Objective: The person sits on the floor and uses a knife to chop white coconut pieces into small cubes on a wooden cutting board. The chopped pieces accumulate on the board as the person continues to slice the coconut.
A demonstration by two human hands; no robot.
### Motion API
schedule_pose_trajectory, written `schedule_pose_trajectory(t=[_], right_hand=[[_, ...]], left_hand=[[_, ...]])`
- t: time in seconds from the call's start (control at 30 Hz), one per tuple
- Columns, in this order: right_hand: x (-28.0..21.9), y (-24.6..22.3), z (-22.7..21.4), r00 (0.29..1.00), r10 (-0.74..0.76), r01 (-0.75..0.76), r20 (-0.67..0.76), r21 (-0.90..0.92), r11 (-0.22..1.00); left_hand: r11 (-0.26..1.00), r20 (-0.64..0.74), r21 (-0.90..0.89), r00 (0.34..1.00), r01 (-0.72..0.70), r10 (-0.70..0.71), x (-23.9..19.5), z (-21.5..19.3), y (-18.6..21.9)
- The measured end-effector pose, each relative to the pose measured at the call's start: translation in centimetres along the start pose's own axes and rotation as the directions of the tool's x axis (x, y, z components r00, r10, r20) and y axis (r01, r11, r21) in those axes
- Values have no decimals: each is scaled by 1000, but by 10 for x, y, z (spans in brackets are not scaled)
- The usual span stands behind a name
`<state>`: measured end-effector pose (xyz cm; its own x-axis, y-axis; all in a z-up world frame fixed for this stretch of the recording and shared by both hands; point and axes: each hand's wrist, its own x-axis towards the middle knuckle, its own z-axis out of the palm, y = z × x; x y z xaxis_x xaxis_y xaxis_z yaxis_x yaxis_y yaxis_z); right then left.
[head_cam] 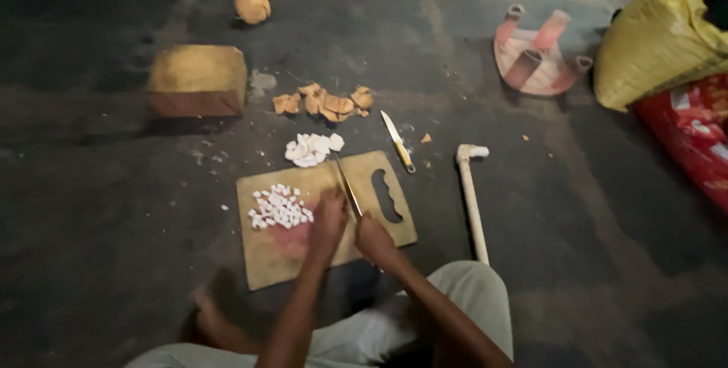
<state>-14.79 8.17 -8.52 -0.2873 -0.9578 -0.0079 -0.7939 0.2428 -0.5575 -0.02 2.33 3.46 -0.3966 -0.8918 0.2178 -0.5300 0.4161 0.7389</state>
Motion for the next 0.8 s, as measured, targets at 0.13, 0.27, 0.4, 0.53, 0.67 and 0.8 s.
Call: schedule_pose_trajectory(t=[0.13, 0.27, 0.4, 0.53, 0.67, 0.8], right_hand=[[11, 6, 14, 1000, -19, 19, -14, 28, 999], [26, -4, 7, 999, -35, 34, 21, 34, 999], [16, -19, 0, 951, -267, 292, -155, 172, 941], [-5, -11, -21, 988, 105, -126, 113, 205, 971], [6, -34, -58, 971, 191, -233, 143, 385, 893], [13, -47, -117, 971, 206, -234, 122, 667, 707]], left_hand=[[955, -109, -22, 950, -297, 293, -1, 0, -12], [940, -179, -63, 931, -335, 319, -5, 12, -21], [957, -204, -31, 940, -287, 275, 8, 19, -47], [988, -128, -67, 984, -137, 127, 15, 48, -62], [974, -195, -111, 965, -200, 176, 17, 36, -60], [996, -89, 10, 992, -89, 90, 14, 22, -34]])
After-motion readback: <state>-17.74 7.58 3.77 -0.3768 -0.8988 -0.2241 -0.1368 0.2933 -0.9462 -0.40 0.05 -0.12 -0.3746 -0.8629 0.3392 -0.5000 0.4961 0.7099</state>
